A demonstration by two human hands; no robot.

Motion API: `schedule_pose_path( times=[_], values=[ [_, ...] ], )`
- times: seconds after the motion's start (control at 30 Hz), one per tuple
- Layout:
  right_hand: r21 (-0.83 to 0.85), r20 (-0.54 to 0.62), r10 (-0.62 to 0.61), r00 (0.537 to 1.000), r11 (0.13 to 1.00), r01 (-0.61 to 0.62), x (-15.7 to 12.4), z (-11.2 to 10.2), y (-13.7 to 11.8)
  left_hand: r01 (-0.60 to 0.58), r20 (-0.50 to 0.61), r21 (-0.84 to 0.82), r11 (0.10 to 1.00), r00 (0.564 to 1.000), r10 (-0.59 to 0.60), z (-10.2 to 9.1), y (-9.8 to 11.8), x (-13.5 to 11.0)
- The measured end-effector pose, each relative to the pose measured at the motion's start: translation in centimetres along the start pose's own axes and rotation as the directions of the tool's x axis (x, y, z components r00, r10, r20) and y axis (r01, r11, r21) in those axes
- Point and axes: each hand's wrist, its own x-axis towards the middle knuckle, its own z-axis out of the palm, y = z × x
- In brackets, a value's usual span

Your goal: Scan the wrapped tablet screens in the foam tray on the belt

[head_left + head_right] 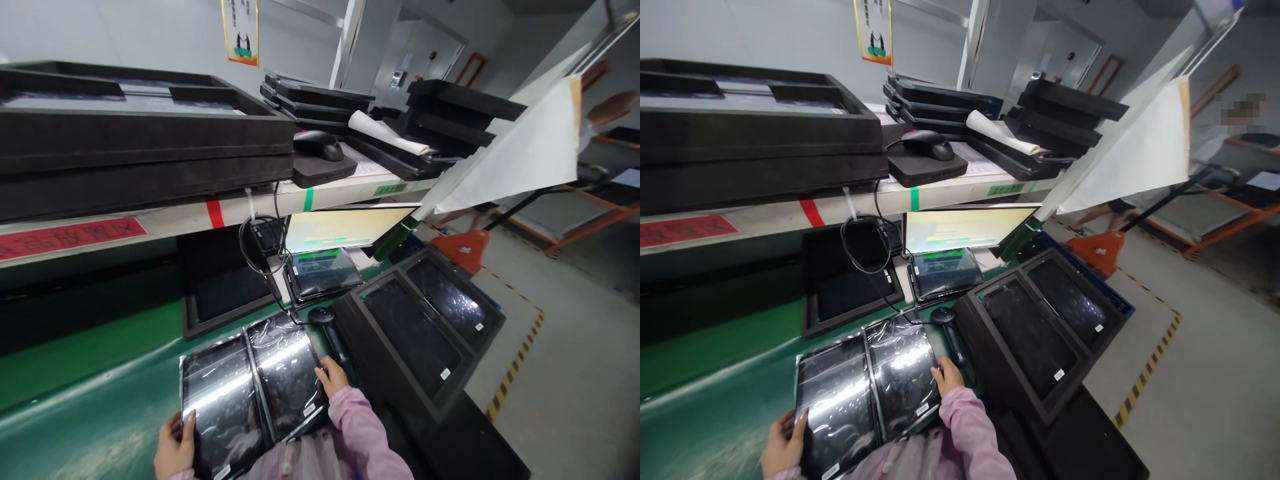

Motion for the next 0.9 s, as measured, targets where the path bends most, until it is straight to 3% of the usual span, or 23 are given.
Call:
schedule_pose_path(
  times=[0.4, 0.73, 0.9],
  values=[
    [0.094, 0.016, -0.079, 0.997, 0.993, 0.077, 0.8, -0.1, 0.9, -0.007, 0.001, 0.006, 1.0, 1.0, 0.007, 0.1, 0.0, 0.1],
    [0.179, 0.278, -0.058, 0.959, 0.984, 0.008, 0.9, -1.9, 1.5, -0.012, 0.011, -0.003, 1.0, 1.0, 0.012, 0.1, -0.2, 0.2],
    [0.115, 0.22, -0.017, 0.975, 0.993, -0.009, 1.3, -1.7, 0.2, -0.007, 0.01, -0.01, 1.0, 1.0, 0.008, 0.2, -0.4, 0.4]
  ],
)
